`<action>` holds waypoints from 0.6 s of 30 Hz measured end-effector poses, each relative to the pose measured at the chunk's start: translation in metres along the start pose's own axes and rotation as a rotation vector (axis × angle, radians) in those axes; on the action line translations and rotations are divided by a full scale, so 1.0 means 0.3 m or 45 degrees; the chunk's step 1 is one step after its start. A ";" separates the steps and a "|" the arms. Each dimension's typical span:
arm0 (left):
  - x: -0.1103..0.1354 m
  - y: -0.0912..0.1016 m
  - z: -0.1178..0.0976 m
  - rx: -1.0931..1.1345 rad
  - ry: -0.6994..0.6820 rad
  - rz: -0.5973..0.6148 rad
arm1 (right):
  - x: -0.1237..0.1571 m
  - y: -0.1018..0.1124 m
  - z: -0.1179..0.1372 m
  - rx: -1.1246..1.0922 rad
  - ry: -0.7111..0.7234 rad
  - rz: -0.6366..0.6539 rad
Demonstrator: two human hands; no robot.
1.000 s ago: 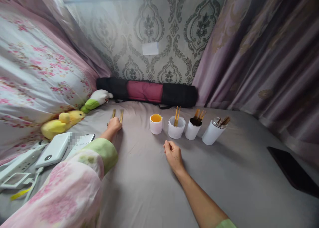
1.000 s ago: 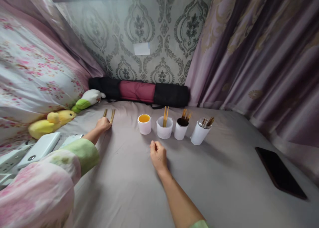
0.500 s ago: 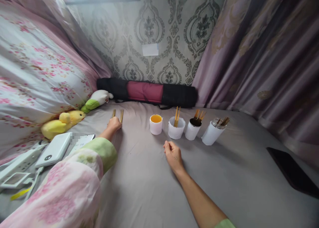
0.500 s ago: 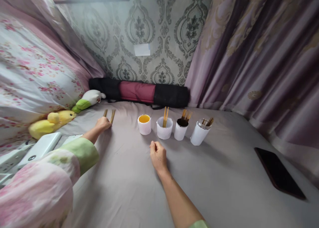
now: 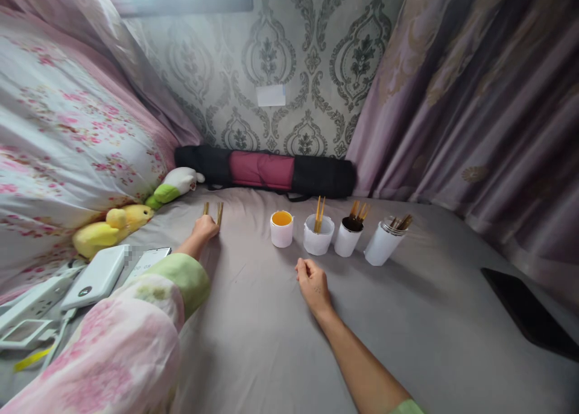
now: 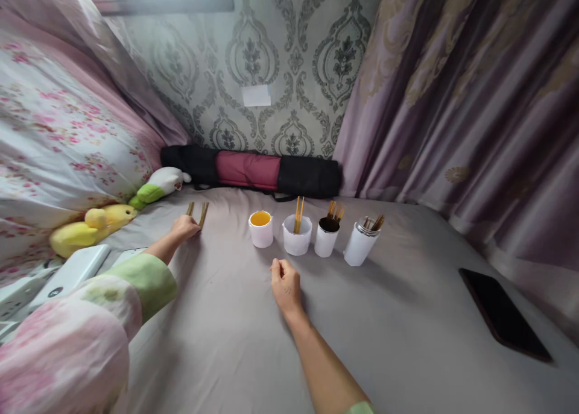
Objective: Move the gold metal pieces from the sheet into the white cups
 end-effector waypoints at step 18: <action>0.003 0.024 -0.023 0.238 0.087 -0.040 | 0.000 -0.003 -0.006 -0.022 -0.002 -0.001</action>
Point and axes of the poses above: each hand's wrist, its own x-axis away from the middle knuckle, its own y-axis out of the back of the hand, z = x × y, the point moved 4 cm from there along -x, towards the middle knuckle, and after that the axes turned 15 degrees about -z, right-handed, at the moved point
